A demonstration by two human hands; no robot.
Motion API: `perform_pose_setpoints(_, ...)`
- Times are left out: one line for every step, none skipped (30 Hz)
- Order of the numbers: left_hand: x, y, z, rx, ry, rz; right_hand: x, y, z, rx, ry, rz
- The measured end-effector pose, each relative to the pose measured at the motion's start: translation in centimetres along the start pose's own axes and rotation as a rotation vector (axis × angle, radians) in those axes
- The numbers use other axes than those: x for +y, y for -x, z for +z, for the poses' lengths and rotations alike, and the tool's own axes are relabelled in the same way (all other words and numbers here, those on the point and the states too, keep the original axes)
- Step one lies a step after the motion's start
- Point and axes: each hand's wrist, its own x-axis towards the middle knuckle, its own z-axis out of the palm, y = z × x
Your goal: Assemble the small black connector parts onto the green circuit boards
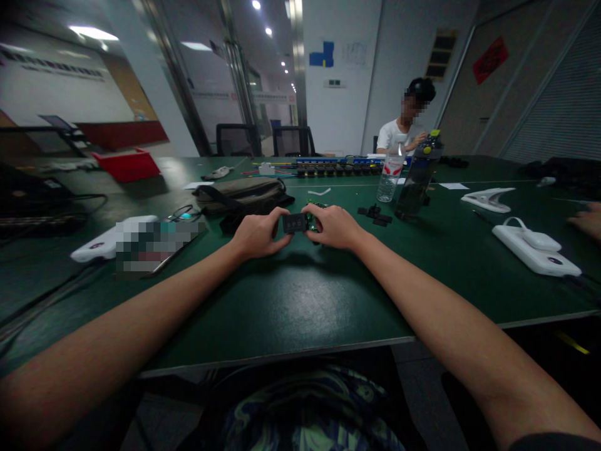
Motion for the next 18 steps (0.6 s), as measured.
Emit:
perform_pose_setpoints(0.01,-0.01,-0.01,-0.001,-0.004,-0.001,0.00,-0.01,0.00,0.001,0.000,-0.001)
perform_pose_setpoints(0.02,-0.02,-0.01,-0.003,-0.006,-0.004,0.01,-0.01,0.01,0.002,-0.001,-0.001)
perform_pose_setpoints(0.02,-0.03,-0.02,-0.006,-0.008,-0.006,0.00,-0.01,0.01,0.003,-0.002,-0.001)
perform_pose_setpoints(0.02,-0.04,-0.03,-0.011,-0.008,-0.007,0.00,-0.01,0.01,0.003,-0.004,-0.001)
perform_pose_setpoints(0.02,-0.05,-0.04,-0.016,-0.008,-0.008,0.00,0.00,0.01,0.004,-0.005,0.000)
perform_pose_setpoints(0.02,-0.05,-0.05,-0.022,-0.007,-0.010,0.00,0.01,0.01,0.006,-0.006,0.000)
perform_pose_setpoints(0.02,-0.05,-0.06,-0.026,-0.006,-0.012,0.00,0.02,0.00,0.007,-0.008,0.000)
perform_pose_setpoints(0.02,-0.05,-0.07,-0.029,-0.004,-0.015,0.00,0.04,0.00,0.008,-0.009,-0.002)
perform_pose_setpoints(0.03,-0.05,-0.08,-0.031,-0.003,-0.019,0.00,0.05,-0.01,0.008,-0.011,-0.004)
perform_pose_setpoints(0.04,-0.05,-0.08,-0.034,-0.001,-0.023,-0.01,0.05,-0.01,0.008,-0.012,-0.005)
perform_pose_setpoints(0.06,-0.05,-0.09,-0.036,0.000,-0.027,-0.01,0.05,-0.01,0.008,-0.012,-0.006)
perform_pose_setpoints(0.07,-0.06,-0.09,-0.038,0.001,-0.030,-0.03,0.05,-0.01,0.008,-0.011,-0.005)
perform_pose_setpoints(0.09,-0.06,-0.09,-0.039,0.002,-0.032,-0.05,0.04,-0.01,0.009,-0.009,-0.004)
perform_pose_setpoints(0.10,-0.07,-0.09,-0.041,0.003,-0.032,-0.07,0.02,-0.02,0.009,-0.006,-0.002)
perform_pose_setpoints(0.11,-0.08,-0.09,-0.040,0.003,-0.033,-0.09,0.01,-0.03,0.007,-0.005,0.000)
perform_pose_setpoints(0.11,-0.08,-0.09,-0.038,0.004,-0.033,-0.11,-0.01,-0.04,0.005,-0.005,0.002)
perform_pose_setpoints(0.11,-0.09,-0.08,-0.037,0.006,-0.032,-0.12,-0.02,-0.05,0.002,-0.006,0.003)
perform_pose_setpoints(0.10,-0.09,-0.07,-0.035,0.009,-0.030,-0.11,-0.03,-0.07,-0.001,-0.007,0.005)
